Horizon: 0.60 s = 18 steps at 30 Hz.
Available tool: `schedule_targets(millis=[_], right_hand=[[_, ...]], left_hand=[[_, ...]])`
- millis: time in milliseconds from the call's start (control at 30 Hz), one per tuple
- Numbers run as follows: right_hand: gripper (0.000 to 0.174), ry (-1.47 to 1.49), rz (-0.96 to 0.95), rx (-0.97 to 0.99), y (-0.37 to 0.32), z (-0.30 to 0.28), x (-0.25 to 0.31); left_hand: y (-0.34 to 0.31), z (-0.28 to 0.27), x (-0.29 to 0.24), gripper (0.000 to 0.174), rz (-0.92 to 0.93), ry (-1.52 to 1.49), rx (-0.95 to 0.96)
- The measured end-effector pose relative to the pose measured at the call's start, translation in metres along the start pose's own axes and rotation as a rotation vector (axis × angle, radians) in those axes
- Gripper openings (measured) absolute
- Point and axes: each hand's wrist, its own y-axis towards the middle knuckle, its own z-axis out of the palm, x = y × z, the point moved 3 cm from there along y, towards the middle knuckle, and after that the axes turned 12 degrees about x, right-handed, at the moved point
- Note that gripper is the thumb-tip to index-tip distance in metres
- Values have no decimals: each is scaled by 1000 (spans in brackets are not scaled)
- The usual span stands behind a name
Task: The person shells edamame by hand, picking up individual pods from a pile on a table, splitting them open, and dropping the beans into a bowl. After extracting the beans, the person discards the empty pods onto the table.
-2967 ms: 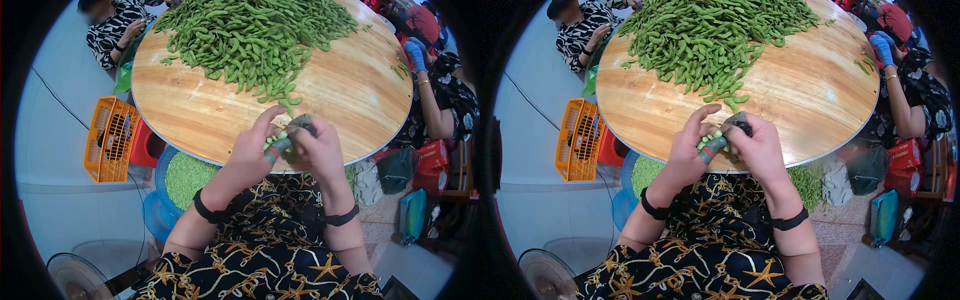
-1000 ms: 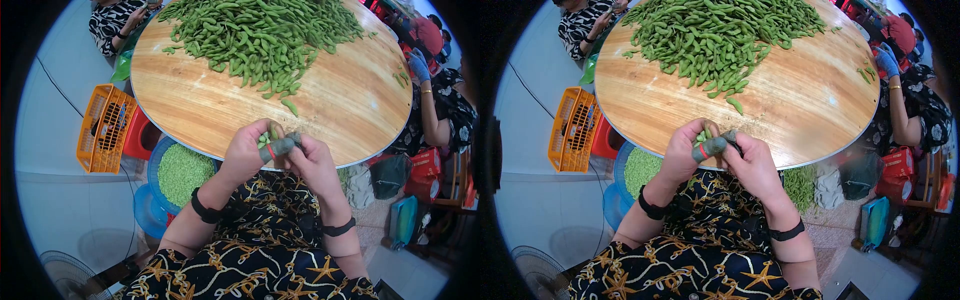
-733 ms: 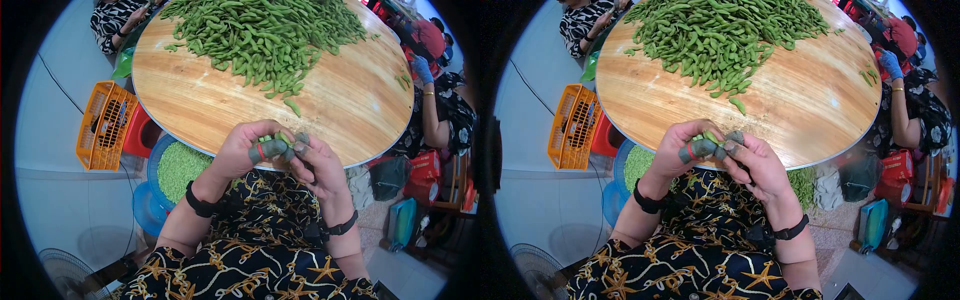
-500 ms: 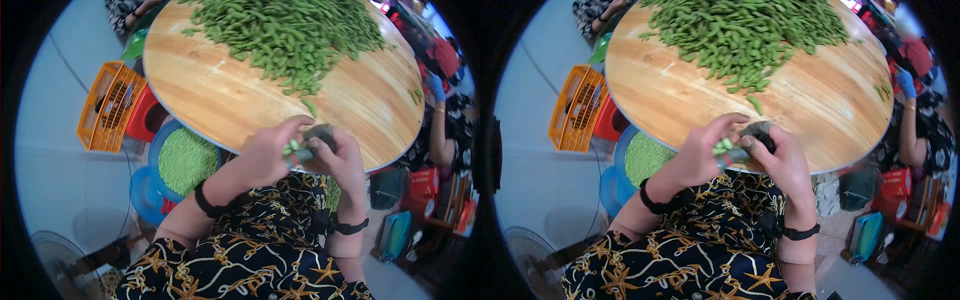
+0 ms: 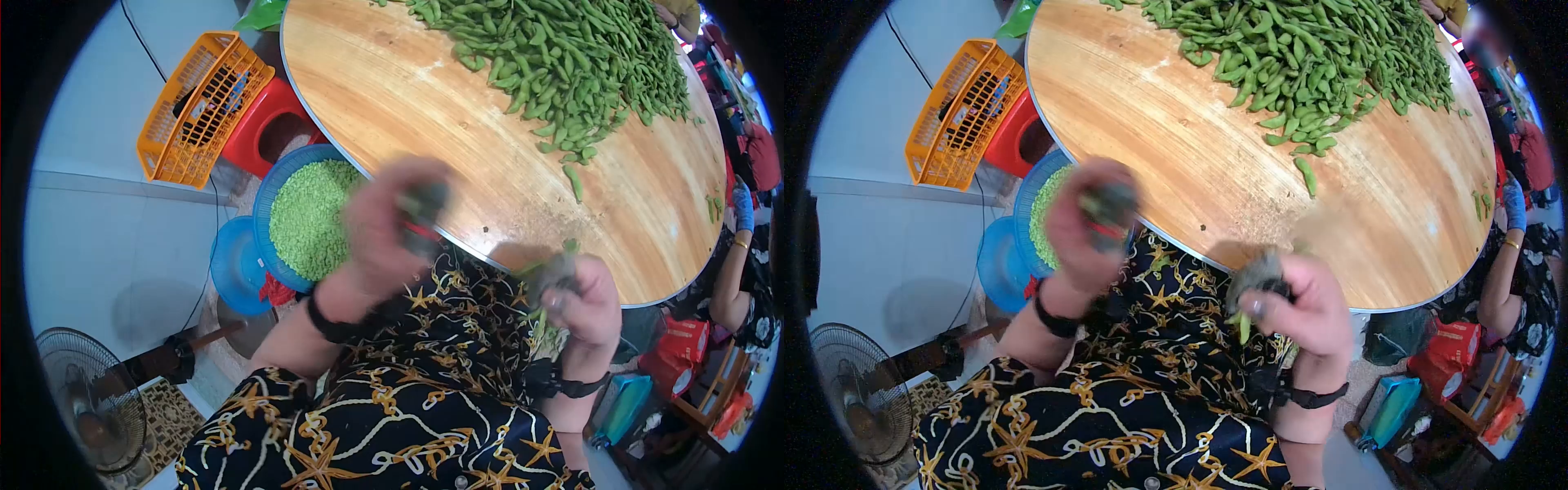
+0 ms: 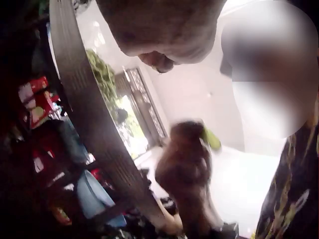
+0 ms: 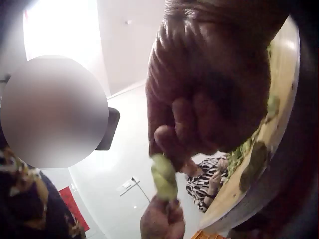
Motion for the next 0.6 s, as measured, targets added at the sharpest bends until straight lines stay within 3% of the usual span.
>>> schedule_targets(millis=[33,67,100,133,167,200,233,267,300,333,400,467,533,600], right_hand=[[13,3,9,0,-3,-4,7],[14,-168,49,116,-5,-4,16],[17,-337,86,232,-6,-3,19],[19,-378,-36,123,-8,-8,17],[19,-378,-34,125,-6,-10,14],[19,-521,-12,-236,-2,-23,16],[19,-655,10,-604,-1,-35,18],[19,-654,9,-608,8,-36,18],[18,-934,98,-741,16,-37,20],[18,-1216,190,-868,21,-38,22],[19,-1325,222,-839,24,-43,10],[21,-1410,312,-800,29,-39,8],[21,-1384,263,-784,28,-35,9],[21,-1363,219,-793,24,-38,6]], left_hand=[[-2,-23,12,22,39,34,-200],[-5,-52,23,20,-32,-312,-291],[-10,-74,38,18,-227,-108,-434],[-19,-101,62,19,-377,-45,-318],[-35,-123,85,20,-523,18,-200],[-53,-135,98,20,-523,19,-201],[-69,-138,109,22,-632,531,104],[-77,-136,115,23,-707,1043,422],[-73,-132,109,23,-705,1043,423],[-61,-127,94,26,-629,928,240],[-35,-114,65,28,-460,684,-89],[-9,-85,33,26,-308,553,-138],[10,-42,4,24,-115,548,54],[22,3,-12,25,-63,327,243]])
